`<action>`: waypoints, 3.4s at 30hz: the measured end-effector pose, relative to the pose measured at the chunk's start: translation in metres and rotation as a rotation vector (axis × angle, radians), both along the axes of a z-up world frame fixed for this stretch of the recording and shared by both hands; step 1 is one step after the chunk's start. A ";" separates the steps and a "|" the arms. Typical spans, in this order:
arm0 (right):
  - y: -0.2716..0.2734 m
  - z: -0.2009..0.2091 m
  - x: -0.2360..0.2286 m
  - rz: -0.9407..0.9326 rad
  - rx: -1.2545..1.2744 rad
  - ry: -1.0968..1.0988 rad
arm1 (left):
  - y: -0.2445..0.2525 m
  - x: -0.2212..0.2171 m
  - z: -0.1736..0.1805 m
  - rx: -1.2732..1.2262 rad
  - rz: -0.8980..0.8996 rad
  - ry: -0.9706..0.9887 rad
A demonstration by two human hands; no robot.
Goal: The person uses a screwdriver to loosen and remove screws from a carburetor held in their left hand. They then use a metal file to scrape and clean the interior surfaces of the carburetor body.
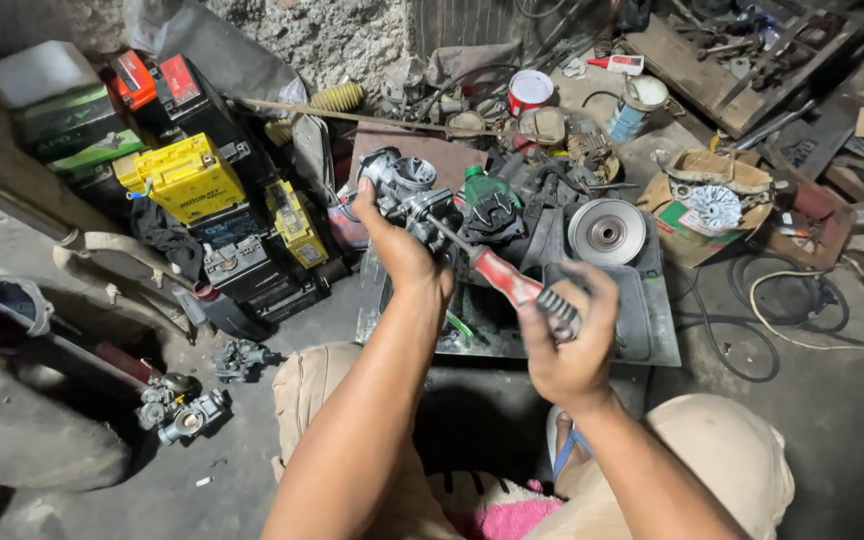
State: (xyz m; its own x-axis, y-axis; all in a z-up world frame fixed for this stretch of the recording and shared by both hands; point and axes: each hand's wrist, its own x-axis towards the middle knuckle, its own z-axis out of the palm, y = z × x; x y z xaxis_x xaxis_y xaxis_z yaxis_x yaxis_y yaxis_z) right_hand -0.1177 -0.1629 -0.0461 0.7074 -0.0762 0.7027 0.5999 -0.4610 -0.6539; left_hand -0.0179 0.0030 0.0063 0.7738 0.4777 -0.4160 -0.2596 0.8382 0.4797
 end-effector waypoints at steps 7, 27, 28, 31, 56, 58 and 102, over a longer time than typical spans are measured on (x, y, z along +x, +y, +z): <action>0.001 0.013 -0.001 0.119 0.055 0.155 | 0.003 0.006 -0.007 -0.010 -0.006 -0.005; 0.011 0.012 0.001 0.107 -0.225 0.185 | 0.004 0.012 -0.017 -0.145 -0.055 0.012; 0.010 0.013 0.001 0.107 -0.224 0.184 | 0.002 0.009 -0.014 -0.145 -0.056 0.012; 0.010 0.011 0.004 0.143 -0.151 0.311 | -0.001 0.007 -0.013 -0.159 -0.045 0.005; 0.042 0.031 0.050 -0.285 0.245 0.610 | -0.071 -0.020 0.023 0.315 -0.134 0.287; 0.037 0.032 0.053 -0.296 0.234 0.623 | -0.076 -0.019 0.021 0.290 -0.119 0.264; -0.075 -0.095 0.104 -0.541 0.156 0.967 | -0.098 0.003 -0.028 -0.035 -0.398 0.236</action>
